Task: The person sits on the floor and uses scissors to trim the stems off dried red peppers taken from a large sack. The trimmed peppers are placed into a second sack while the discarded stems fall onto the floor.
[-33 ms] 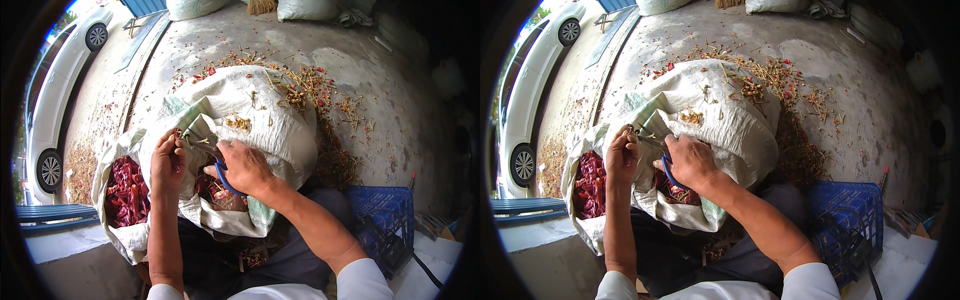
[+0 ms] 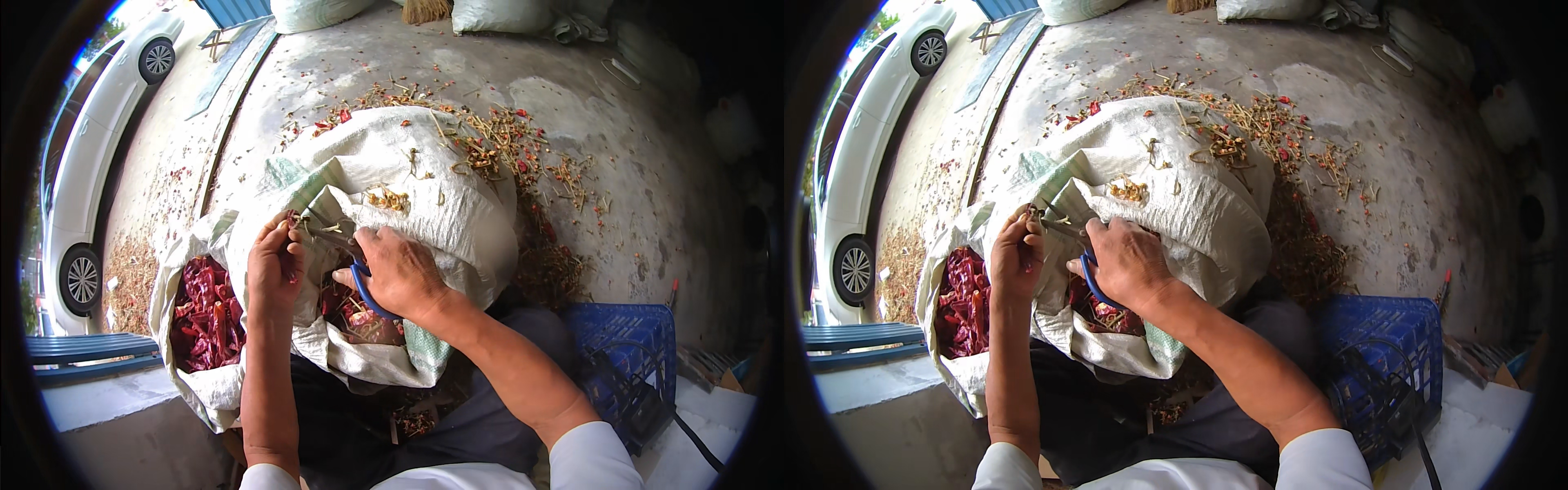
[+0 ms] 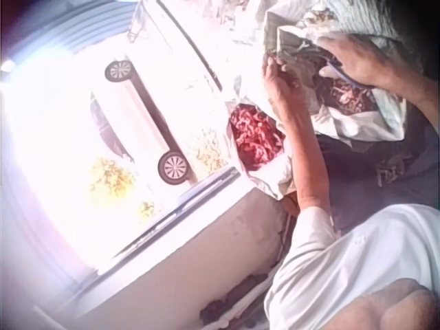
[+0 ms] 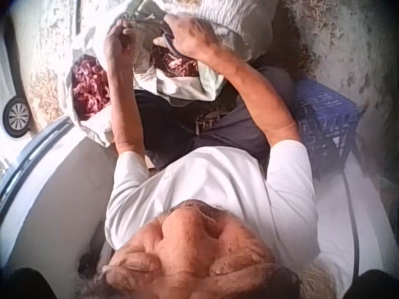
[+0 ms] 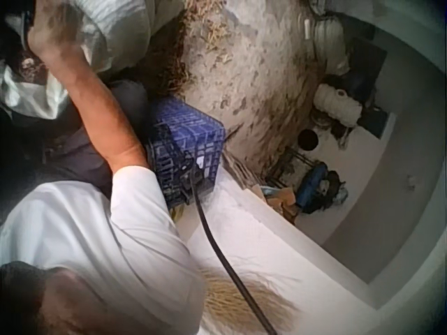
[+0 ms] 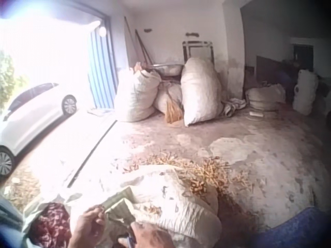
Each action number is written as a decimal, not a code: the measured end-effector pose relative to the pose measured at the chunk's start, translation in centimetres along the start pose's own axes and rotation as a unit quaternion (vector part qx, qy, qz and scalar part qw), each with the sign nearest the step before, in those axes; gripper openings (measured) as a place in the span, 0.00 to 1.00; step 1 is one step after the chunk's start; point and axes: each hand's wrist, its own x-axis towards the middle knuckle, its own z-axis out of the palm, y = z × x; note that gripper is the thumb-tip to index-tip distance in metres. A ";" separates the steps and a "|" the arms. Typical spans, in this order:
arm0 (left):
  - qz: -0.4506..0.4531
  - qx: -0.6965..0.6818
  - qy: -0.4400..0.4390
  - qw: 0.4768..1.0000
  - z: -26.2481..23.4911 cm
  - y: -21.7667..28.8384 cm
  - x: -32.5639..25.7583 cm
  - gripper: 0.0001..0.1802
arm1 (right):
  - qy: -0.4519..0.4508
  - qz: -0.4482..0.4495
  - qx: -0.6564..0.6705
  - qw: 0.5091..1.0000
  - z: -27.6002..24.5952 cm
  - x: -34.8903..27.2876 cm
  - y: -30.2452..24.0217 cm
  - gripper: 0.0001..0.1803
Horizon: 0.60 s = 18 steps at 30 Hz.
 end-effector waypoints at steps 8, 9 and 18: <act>-0.003 0.095 -0.006 0.995 2.2 -1.3 -1.3 0.11 | 0.036 -0.021 -0.038 0.998 -0.3 0.2 -0.2 0.25; -0.003 0.102 -0.029 0.994 2.1 -1.0 -1.4 0.12 | 0.028 -0.015 -0.034 0.999 -0.5 0.2 -0.4 0.24; 0.041 0.241 0.032 0.969 3.7 -0.8 -2.1 0.13 | 0.007 -0.007 0.000 1.000 -0.7 0.7 -0.4 0.24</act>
